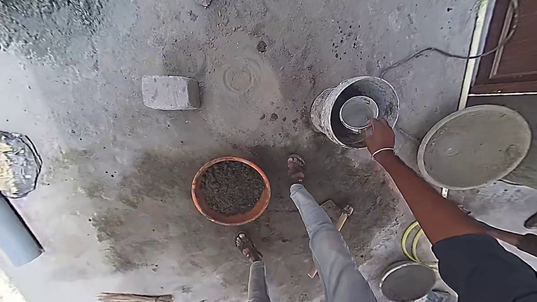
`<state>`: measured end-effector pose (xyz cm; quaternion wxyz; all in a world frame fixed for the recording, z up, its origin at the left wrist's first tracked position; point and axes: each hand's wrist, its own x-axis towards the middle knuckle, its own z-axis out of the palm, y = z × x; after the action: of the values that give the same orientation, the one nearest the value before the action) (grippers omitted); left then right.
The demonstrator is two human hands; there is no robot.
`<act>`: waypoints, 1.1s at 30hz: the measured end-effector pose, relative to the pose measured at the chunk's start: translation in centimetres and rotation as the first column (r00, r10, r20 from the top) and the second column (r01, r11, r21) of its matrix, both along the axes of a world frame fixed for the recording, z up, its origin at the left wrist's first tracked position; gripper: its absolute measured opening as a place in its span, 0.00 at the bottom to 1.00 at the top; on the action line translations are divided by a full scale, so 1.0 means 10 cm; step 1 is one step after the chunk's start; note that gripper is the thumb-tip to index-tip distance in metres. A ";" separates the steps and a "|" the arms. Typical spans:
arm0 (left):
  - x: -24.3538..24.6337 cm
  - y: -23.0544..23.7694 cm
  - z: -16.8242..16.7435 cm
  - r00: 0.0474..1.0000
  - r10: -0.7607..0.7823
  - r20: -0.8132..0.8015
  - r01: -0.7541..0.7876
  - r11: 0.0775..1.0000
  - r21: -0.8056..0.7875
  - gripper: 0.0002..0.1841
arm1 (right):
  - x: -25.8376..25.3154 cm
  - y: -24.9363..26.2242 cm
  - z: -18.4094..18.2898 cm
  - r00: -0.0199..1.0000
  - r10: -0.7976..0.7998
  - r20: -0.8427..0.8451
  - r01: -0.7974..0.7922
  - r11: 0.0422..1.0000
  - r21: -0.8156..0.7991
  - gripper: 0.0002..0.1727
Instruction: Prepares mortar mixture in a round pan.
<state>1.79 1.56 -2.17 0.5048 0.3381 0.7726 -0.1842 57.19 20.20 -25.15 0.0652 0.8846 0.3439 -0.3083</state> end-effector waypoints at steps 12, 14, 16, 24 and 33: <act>-0.15 1.26 0.43 0.445 -0.895 -0.028 0.364 0.152 0.919 0.20 | -3.46 -1.25 2.60 0.993 0.104 -0.061 -0.064 0.881 0.468 0.13; -0.56 1.28 0.51 0.341 -0.937 -0.074 0.409 0.077 0.909 0.23 | -4.11 -1.41 2.67 0.974 0.153 -0.168 -0.050 0.866 0.498 0.12; -1.00 1.28 0.55 0.259 -0.962 -0.083 0.493 0.058 0.868 0.22 | -4.65 -1.54 2.64 0.938 0.197 -0.285 -0.038 0.877 0.479 0.13; -2.27 0.93 0.26 0.143 -0.990 -0.017 0.724 0.093 0.683 0.12 | -5.89 -1.96 2.20 0.785 0.225 -0.577 0.019 0.922 0.386 0.13; -2.17 0.76 0.12 0.007 -0.992 0.128 0.842 0.075 0.535 0.14 | -5.90 -1.83 1.49 0.205 -0.481 -0.852 0.849 0.522 -0.090 0.19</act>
<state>-19.91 9.13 -0.97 0.3612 0.8686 0.2179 -0.2601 -1.83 1.94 -10.26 -0.4236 0.6903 -0.0427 -0.5850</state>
